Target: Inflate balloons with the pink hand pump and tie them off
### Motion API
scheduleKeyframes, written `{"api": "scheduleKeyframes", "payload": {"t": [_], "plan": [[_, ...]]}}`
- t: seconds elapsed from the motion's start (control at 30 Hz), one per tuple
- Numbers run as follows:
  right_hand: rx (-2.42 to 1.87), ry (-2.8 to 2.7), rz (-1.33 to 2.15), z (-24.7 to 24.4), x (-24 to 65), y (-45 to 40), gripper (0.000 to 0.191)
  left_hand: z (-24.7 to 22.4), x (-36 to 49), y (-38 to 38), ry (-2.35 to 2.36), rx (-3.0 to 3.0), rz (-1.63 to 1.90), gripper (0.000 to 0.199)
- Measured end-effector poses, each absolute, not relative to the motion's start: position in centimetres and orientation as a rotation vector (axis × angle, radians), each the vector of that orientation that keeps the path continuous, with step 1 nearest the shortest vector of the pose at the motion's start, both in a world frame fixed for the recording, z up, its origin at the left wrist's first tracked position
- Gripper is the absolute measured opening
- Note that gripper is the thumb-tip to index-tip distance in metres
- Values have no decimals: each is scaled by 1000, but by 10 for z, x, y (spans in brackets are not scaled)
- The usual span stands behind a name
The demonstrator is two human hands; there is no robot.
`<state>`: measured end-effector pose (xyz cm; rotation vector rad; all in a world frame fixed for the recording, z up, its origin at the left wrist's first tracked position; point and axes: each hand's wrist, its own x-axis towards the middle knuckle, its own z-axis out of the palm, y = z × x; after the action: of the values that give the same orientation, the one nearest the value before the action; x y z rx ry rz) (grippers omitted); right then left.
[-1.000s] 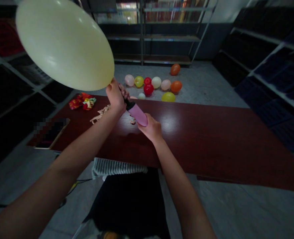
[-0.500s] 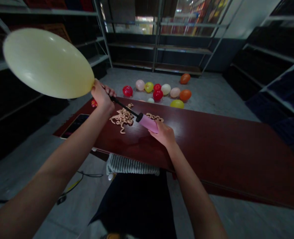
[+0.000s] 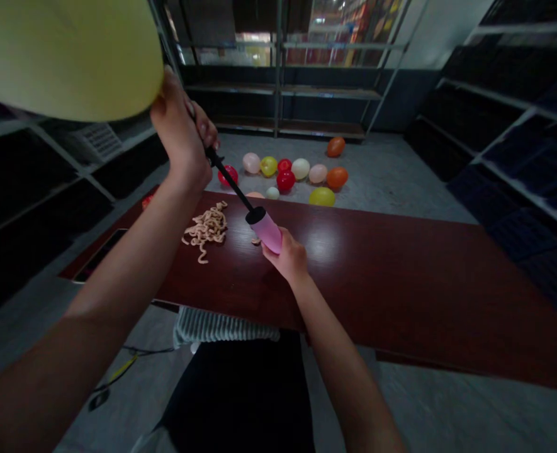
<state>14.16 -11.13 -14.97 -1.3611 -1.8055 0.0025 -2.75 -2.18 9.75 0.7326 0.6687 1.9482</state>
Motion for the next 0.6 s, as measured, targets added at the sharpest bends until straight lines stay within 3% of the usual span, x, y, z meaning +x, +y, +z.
{"api": "scheduleKeyframes", "payload": {"t": [0.13,0.4,0.6], "plan": [[-1426,-1707,76,-149,144,-111,45,82,17,-16,683,1046,1884,50],[-1558,-1745,5,-143,144,-109,45,-3,43,-24,871,956,1804,51],[-1471,-1846,-95,-142,140,-111,46,-6,8,-28,883,778,1847,45]]}}
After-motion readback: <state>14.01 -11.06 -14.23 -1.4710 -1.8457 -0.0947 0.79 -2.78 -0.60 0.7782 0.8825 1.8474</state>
